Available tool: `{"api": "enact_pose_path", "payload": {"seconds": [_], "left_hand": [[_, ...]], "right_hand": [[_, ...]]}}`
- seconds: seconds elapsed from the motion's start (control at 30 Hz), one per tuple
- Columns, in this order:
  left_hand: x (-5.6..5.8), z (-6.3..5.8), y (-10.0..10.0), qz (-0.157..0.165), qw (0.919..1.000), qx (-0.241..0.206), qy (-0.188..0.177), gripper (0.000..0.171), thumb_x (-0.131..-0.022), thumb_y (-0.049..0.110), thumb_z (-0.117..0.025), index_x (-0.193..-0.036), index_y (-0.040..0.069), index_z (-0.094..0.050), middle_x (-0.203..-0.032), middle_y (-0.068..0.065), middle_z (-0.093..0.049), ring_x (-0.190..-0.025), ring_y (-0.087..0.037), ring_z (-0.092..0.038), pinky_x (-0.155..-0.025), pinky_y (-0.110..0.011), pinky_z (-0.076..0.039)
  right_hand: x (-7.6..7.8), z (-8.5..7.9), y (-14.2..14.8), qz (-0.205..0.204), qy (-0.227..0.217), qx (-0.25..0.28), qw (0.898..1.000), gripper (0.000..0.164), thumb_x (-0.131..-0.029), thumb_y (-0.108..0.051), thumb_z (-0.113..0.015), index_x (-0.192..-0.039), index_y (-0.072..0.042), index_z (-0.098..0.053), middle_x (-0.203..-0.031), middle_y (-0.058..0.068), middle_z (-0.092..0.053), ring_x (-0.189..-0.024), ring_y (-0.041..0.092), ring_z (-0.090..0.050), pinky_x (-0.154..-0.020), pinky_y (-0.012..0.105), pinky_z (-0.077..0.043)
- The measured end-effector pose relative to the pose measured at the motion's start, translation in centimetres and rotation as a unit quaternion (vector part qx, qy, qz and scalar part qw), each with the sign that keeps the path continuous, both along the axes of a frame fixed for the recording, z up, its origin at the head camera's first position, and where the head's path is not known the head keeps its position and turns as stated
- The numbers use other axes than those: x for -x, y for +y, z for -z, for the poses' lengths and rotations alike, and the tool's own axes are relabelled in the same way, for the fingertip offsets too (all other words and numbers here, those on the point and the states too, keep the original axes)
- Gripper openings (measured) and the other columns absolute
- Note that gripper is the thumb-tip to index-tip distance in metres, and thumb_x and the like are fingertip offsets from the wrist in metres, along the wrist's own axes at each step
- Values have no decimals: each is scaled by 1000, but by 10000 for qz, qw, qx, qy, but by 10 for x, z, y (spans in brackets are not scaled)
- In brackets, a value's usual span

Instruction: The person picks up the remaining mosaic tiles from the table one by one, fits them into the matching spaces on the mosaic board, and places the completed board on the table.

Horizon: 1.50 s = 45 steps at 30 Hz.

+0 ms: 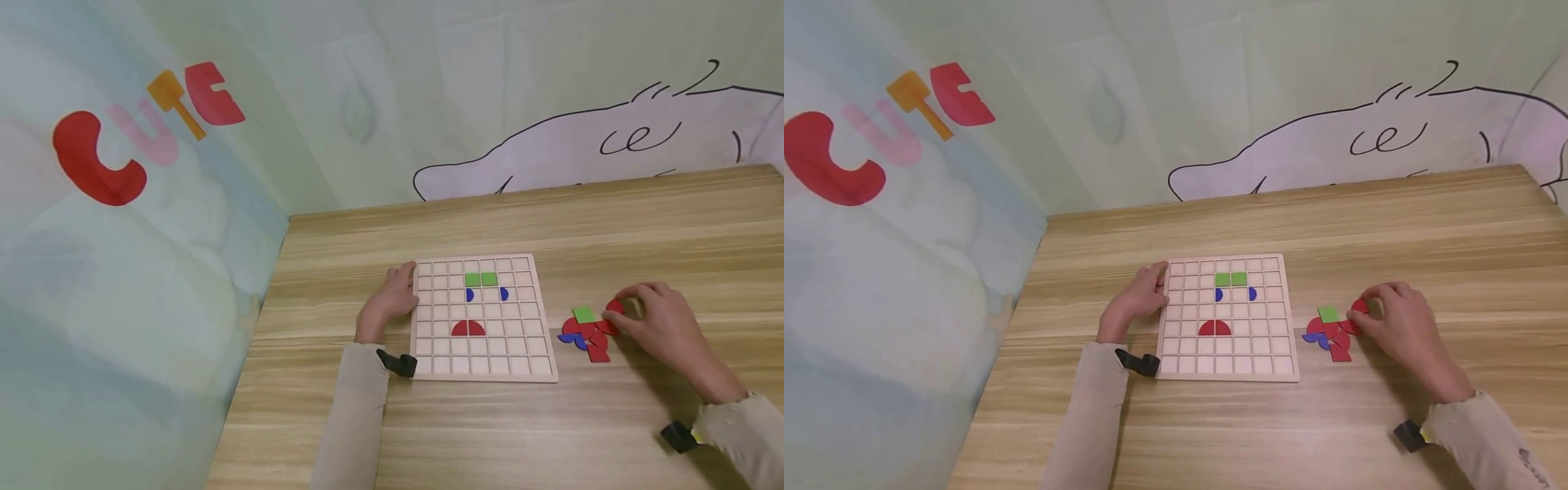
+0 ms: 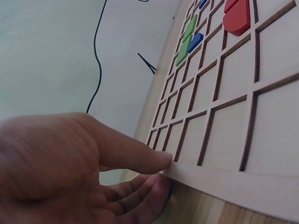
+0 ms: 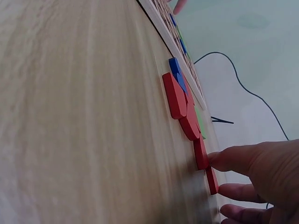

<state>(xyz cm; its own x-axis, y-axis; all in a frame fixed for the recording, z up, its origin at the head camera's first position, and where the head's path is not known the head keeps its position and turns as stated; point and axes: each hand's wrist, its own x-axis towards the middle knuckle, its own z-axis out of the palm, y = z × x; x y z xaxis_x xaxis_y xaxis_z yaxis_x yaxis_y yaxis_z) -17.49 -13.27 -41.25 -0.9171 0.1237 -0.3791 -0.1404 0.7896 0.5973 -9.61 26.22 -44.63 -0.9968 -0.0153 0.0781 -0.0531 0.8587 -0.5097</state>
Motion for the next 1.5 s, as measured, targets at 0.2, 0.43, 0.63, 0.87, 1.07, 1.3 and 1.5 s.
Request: {"api": "enact_pose_path", "payload": {"seconds": [0.2,0.43,0.63,0.87,1.07,1.3,1.5], "left_hand": [[1,1,0,-3,10000,20,-3,74,-86,-3,-50,-152,14,-24,-142,-15,-35,-122,-25,-45,-91,-35,-40],[1,1,-1,-3,10000,-16,-30,75,-85,-3,-50,-153,15,-23,-143,-15,-35,-125,-25,-45,-89,-35,-39],[1,0,-1,5,10000,-52,-43,75,-85,-3,-50,-153,15,-23,-143,-15,-34,-127,-25,-44,-90,-35,-39],[1,0,-1,-4,10000,-5,-57,74,-85,-2,-50,-152,15,-24,-142,-15,-35,-123,-24,-45,-86,-34,-39],[2,0,0,23,10000,43,-32,75,-85,-2,-51,-153,15,-23,-142,-15,-35,-121,-25,-45,-86,-34,-40],[2,0,1,18,10000,84,-37,76,-85,-3,-50,-153,16,-23,-142,-15,-35,-118,-24,-45,-87,-34,-40],[1,-1,2,-57,9999,83,-78,75,-85,-3,-50,-153,17,-23,-142,-15,-34,-117,-25,-45,-86,-35,-39]], "right_hand": [[2,1,1,-31,43,-32,10000,38,-79,-19,-74,-102,8,-62,-116,34,-47,-108,51,-38,-88,63,-31],[3,2,2,-70,166,-92,9998,36,-78,-18,-74,-100,9,-62,-114,34,-49,-107,50,-39,-89,62,-31],[4,2,3,-153,182,-118,9996,36,-79,-19,-74,-99,9,-62,-113,34,-50,-108,50,-39,-90,62,-30],[6,1,0,-186,131,-38,9997,36,-79,-20,-75,-98,8,-62,-115,32,-50,-109,50,-39,-91,63,-30],[7,-3,-3,-165,164,32,9997,38,-78,-19,-76,-100,8,-61,-116,31,-49,-111,50,-38,-91,64,-31],[8,-12,-9,-301,354,28,9989,40,-77,-20,-78,-101,7,-62,-114,30,-52,-109,49,-40,-89,63,-33],[10,-21,-20,-440,555,-6,9975,37,-75,-18,-79,-99,5,-63,-112,27,-55,-107,46,-44,-88,60,-35]]}}
